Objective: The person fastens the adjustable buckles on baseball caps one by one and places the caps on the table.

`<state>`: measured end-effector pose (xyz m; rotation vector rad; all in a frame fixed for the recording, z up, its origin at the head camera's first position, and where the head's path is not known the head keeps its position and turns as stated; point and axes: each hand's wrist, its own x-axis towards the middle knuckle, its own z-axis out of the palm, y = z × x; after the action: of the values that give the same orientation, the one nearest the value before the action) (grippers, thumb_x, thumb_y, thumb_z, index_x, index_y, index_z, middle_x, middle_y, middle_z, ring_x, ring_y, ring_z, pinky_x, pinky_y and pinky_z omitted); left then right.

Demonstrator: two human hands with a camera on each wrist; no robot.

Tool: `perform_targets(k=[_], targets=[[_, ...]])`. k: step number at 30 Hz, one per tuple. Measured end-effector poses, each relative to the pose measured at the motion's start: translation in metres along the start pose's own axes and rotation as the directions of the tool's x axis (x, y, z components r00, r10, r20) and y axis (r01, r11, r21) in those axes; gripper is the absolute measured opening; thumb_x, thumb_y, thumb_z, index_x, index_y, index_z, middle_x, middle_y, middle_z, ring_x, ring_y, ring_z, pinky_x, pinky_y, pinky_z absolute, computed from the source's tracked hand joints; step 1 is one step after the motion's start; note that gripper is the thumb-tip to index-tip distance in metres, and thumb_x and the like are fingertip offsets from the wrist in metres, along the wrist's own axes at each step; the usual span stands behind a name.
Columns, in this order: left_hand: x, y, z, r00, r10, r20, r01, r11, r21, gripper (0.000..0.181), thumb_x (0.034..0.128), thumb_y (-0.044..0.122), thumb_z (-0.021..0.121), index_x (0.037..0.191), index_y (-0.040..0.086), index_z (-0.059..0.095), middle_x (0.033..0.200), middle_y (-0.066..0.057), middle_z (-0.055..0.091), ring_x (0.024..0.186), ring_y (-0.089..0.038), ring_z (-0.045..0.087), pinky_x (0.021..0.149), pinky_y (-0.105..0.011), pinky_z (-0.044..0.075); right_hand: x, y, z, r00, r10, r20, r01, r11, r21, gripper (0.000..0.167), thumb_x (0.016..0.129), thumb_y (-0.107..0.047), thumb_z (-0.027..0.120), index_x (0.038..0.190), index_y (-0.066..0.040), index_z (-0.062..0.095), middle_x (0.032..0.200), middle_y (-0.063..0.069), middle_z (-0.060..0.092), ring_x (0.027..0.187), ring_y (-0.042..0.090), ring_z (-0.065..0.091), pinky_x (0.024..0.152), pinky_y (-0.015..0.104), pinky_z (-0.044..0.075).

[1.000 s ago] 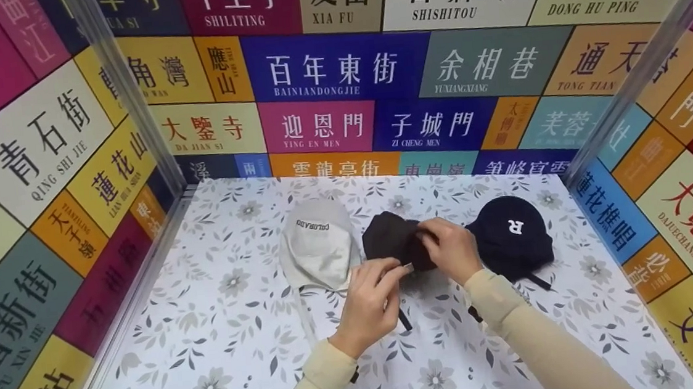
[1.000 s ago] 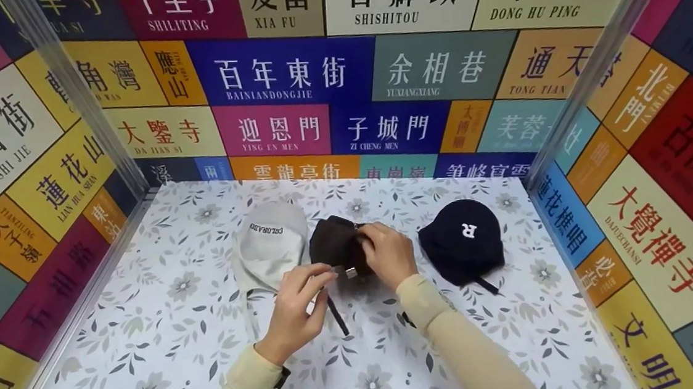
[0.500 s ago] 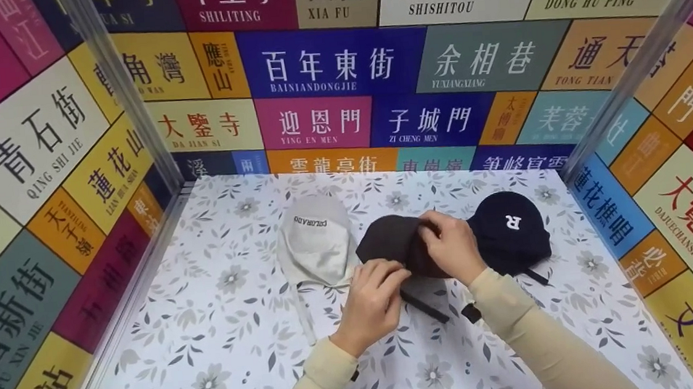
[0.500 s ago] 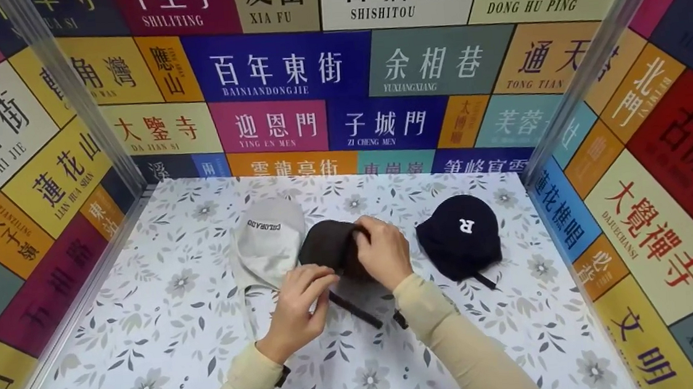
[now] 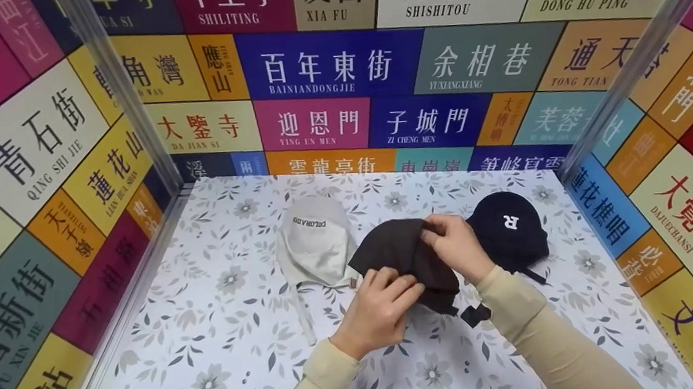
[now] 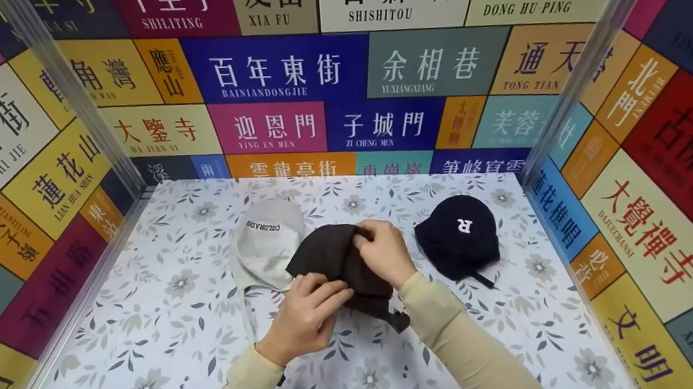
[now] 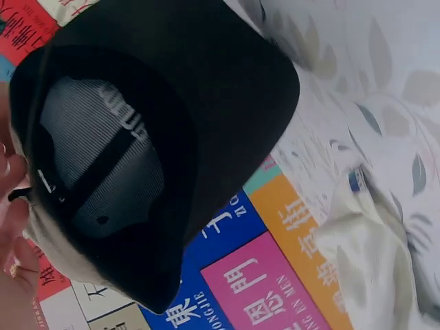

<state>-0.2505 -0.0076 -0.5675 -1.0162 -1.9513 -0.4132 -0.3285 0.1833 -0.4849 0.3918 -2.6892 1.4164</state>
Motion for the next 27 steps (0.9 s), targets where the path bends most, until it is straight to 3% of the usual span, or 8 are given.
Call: perform_targets(k=[5, 8, 10, 14, 19, 23, 27], targets=[[0.001, 0.000, 0.001, 0.995, 0.049, 0.082, -0.053, 0.997, 0.055, 0.033, 0.0835, 0.013, 0.060, 0.115, 0.012, 0.070, 0.101, -0.002, 0.064, 0.085, -0.026, 0.052, 0.069, -0.039, 0.040, 0.001, -0.003, -0.004, 0.998, 0.044, 0.052, -0.044, 0.999, -0.002, 0.011, 0.091, -0.008, 0.065, 0.080, -0.009, 0.067, 0.064, -0.002, 0.053, 0.057, 0.019, 0.052, 0.054, 0.030, 0.043], [0.002, -0.001, 0.001, 0.992, 0.056, 0.110, -0.064, 0.995, 0.072, 0.031, 0.0860, 0.013, 0.063, 0.116, 0.012, 0.070, 0.094, -0.001, 0.062, 0.082, -0.026, 0.052, 0.068, -0.037, 0.041, 0.003, -0.003, -0.007, 0.997, 0.047, 0.066, -0.046, 0.999, -0.023, 0.010, 0.090, -0.008, 0.065, 0.080, -0.009, 0.069, 0.068, -0.001, 0.056, 0.065, 0.020, 0.053, 0.060, 0.032, 0.043], [0.003, -0.001, 0.000, 0.993, 0.035, 0.109, -0.041, 0.998, 0.056, 0.026, 0.0892, 0.014, 0.064, 0.115, 0.011, 0.070, 0.092, -0.002, 0.060, 0.080, -0.024, 0.052, 0.067, -0.034, 0.042, 0.004, -0.002, -0.009, 0.997, 0.048, 0.065, -0.044, 0.998, -0.054, 0.009, 0.090, -0.010, 0.065, 0.082, -0.009, 0.071, 0.072, 0.000, 0.061, 0.070, 0.021, 0.056, 0.065, 0.033, 0.044], [0.010, -0.005, -0.003, 0.998, -0.046, 0.052, 0.049, 0.998, -0.047, 0.020, 0.0908, 0.022, 0.072, 0.107, 0.010, 0.072, 0.087, 0.000, 0.055, 0.072, -0.017, 0.050, 0.060, -0.027, 0.044, 0.010, 0.006, -0.013, 0.999, 0.033, 0.019, -0.030, 0.991, -0.127, 0.008, 0.090, -0.014, 0.067, 0.088, -0.011, 0.074, 0.080, 0.000, 0.069, 0.077, 0.022, 0.059, 0.073, 0.037, 0.045], [0.023, -0.016, -0.005, 0.987, -0.159, -0.030, 0.149, 0.966, -0.212, 0.018, 0.0917, 0.029, 0.074, 0.097, 0.012, 0.074, 0.086, 0.001, 0.049, 0.069, -0.011, 0.047, 0.058, -0.024, 0.044, 0.018, 0.020, -0.016, 0.993, -0.044, -0.106, 0.024, 0.983, -0.181, 0.013, 0.090, -0.018, 0.072, 0.103, -0.014, 0.076, 0.084, 0.002, 0.072, 0.079, 0.021, 0.063, 0.078, 0.039, 0.045], [0.031, -0.027, -0.006, 0.977, -0.207, -0.045, 0.184, 0.936, -0.301, 0.015, 0.0943, 0.026, 0.071, 0.087, 0.012, 0.071, 0.088, 0.000, 0.048, 0.072, -0.011, 0.048, 0.064, -0.025, 0.045, 0.015, 0.028, -0.014, 0.973, -0.130, -0.190, 0.091, 0.975, -0.201, 0.019, 0.090, -0.016, 0.074, 0.109, -0.013, 0.074, 0.088, 0.003, 0.071, 0.080, 0.020, 0.066, 0.076, 0.040, 0.048], [0.037, -0.033, -0.005, 0.975, -0.217, -0.047, 0.189, 0.921, -0.341, 0.009, 0.0914, 0.014, 0.073, 0.084, 0.011, 0.067, 0.090, -0.002, 0.050, 0.076, -0.013, 0.050, 0.069, -0.026, 0.046, 0.008, 0.033, -0.010, 0.938, -0.241, -0.247, 0.169, 0.945, -0.282, 0.026, 0.089, -0.013, 0.073, 0.115, -0.011, 0.071, 0.098, 0.006, 0.069, 0.089, 0.024, 0.067, 0.078, 0.043, 0.049]])
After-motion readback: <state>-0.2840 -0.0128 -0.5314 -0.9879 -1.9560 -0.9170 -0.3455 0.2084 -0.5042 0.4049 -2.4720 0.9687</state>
